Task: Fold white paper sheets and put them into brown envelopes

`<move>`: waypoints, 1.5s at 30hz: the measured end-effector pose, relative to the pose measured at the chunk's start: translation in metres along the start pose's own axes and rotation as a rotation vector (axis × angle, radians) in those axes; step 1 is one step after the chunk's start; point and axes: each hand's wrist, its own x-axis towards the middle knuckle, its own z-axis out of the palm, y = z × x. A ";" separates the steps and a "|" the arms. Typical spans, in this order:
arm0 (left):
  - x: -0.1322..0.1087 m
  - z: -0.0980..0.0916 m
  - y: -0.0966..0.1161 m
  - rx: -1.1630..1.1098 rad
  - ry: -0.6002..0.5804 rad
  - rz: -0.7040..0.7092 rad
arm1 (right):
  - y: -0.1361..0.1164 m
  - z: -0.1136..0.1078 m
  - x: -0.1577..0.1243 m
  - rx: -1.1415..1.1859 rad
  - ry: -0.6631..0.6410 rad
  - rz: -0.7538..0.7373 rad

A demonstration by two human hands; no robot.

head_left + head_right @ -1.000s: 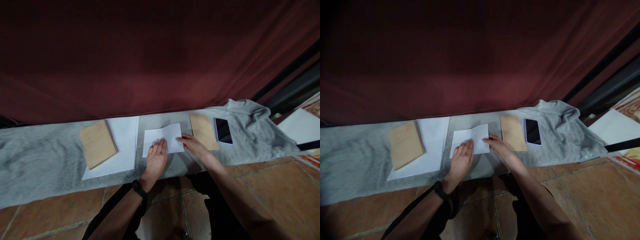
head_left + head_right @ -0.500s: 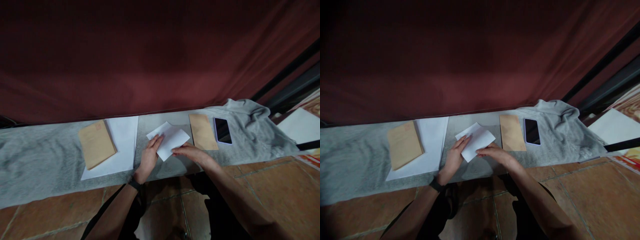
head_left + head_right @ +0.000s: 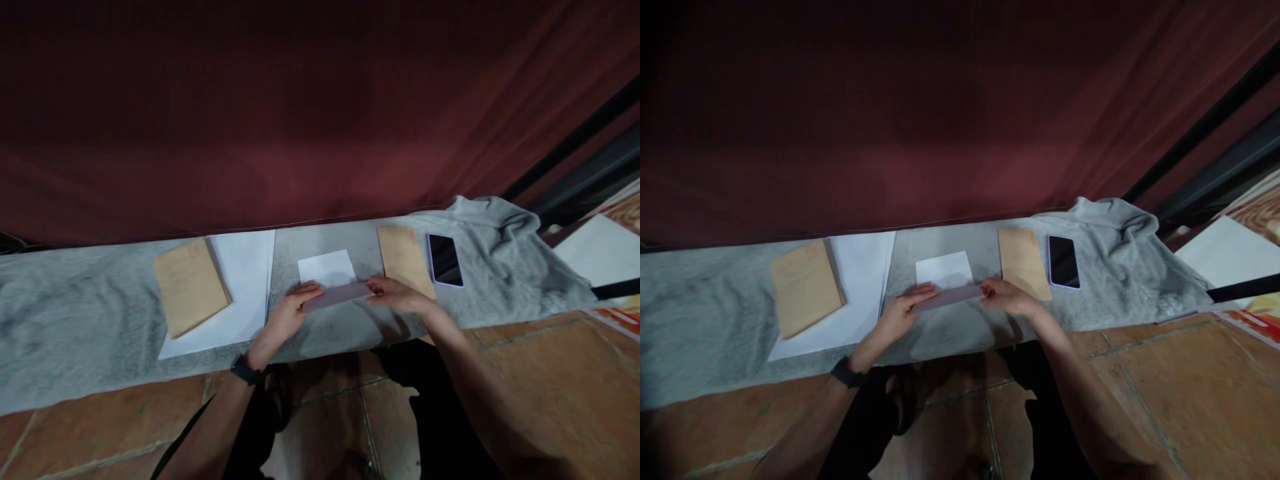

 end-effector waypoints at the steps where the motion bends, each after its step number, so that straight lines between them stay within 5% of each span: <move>1: -0.001 -0.001 -0.001 -0.003 0.000 0.003 | 0.001 0.003 0.001 -0.017 0.064 -0.004; 10: -0.003 -0.013 0.004 -0.006 -0.054 0.061 | -0.009 0.020 0.011 -0.413 0.232 -0.247; 16: -0.014 -0.023 0.009 -0.064 -0.138 -0.012 | -0.010 0.020 0.007 -0.378 0.031 -0.289; 21: -0.009 -0.016 0.014 -0.083 0.080 -0.283 | -0.023 0.020 0.011 -0.415 0.224 -0.018; 28: 0.013 0.001 -0.003 -0.219 0.330 -0.366 | -0.030 0.027 0.033 -0.438 0.366 0.110; 45: 0.024 0.005 0.006 0.046 0.405 -0.428 | -0.046 0.043 0.044 -0.571 0.415 0.252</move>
